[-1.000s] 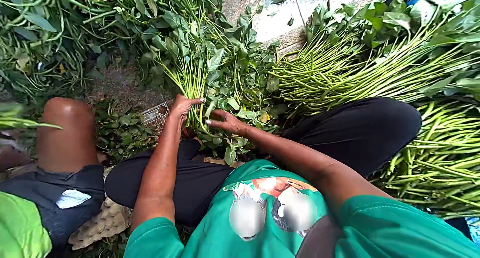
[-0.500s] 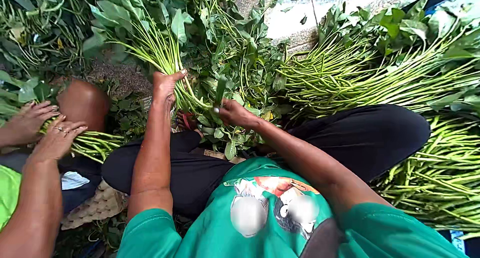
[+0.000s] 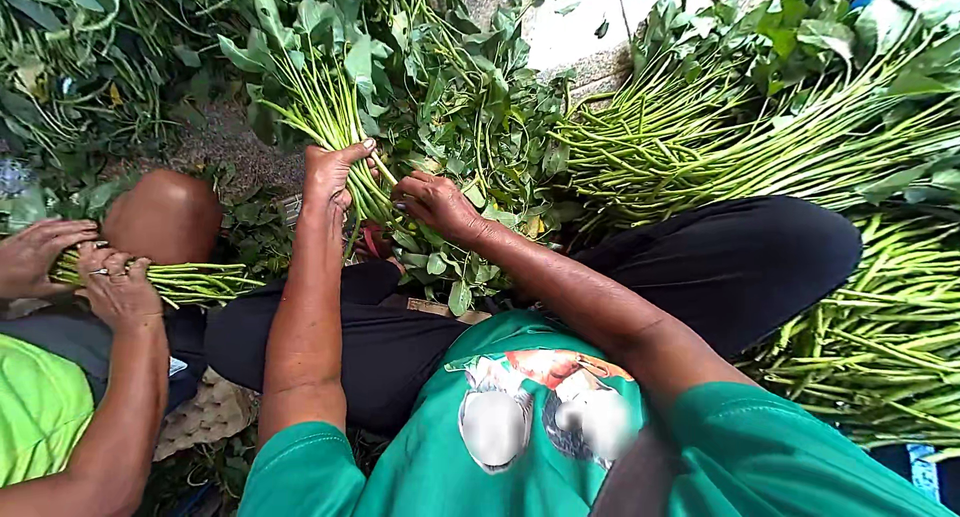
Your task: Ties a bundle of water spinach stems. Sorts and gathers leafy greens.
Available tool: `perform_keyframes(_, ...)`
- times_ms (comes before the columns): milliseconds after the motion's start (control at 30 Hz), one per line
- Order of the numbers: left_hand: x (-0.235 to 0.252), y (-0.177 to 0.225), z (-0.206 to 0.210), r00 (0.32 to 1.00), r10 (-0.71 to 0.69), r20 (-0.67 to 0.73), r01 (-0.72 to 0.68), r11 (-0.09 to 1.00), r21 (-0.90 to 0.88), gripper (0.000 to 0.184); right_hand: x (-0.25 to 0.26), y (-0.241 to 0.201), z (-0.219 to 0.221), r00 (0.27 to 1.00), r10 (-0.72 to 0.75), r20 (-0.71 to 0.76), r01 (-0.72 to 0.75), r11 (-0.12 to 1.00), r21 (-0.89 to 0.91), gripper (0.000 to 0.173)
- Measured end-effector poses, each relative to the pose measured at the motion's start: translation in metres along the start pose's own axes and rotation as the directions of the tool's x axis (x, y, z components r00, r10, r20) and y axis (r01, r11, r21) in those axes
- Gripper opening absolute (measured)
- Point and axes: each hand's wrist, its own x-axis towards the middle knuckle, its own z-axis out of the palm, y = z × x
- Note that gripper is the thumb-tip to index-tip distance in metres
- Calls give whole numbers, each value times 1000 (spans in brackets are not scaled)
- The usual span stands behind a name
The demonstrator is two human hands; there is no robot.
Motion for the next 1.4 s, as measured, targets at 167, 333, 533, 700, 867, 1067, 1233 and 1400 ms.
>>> perform_keyframes(167,7,3,-12,997,76,-30,-77,997,-9,28,-20,5,-15,977,-39,211,41,999,-6,17)
perform_keyframes(333,5,4,-11,994,111,8,-111,993,41,28,-13,-1,-20,962,202,181,-245,934,258,40)
perform_keyframes(533,4,7,-16,990,140,23,-141,989,46,26,-5,-14,-11,907,341,248,-352,936,2,31)
perform_keyframes(700,7,14,-33,978,200,-55,-202,979,-38,26,-29,-21,-4,954,263,141,-242,958,-152,35)
perform_keyframes(867,12,12,-37,961,268,-75,-272,961,-51,27,-47,-21,-3,908,292,300,-273,957,-102,39)
perform_keyframes(1067,9,25,-47,974,224,22,-210,942,-262,22,-60,-17,-4,880,315,356,-313,947,-66,45)
perform_keyframes(1233,-4,27,-37,952,242,186,-154,907,-392,22,-45,15,-23,858,326,398,-214,930,-300,41)
perform_keyframes(1400,10,38,-57,953,298,55,-210,780,-589,27,-29,-27,-45,988,75,-133,-40,968,249,26)
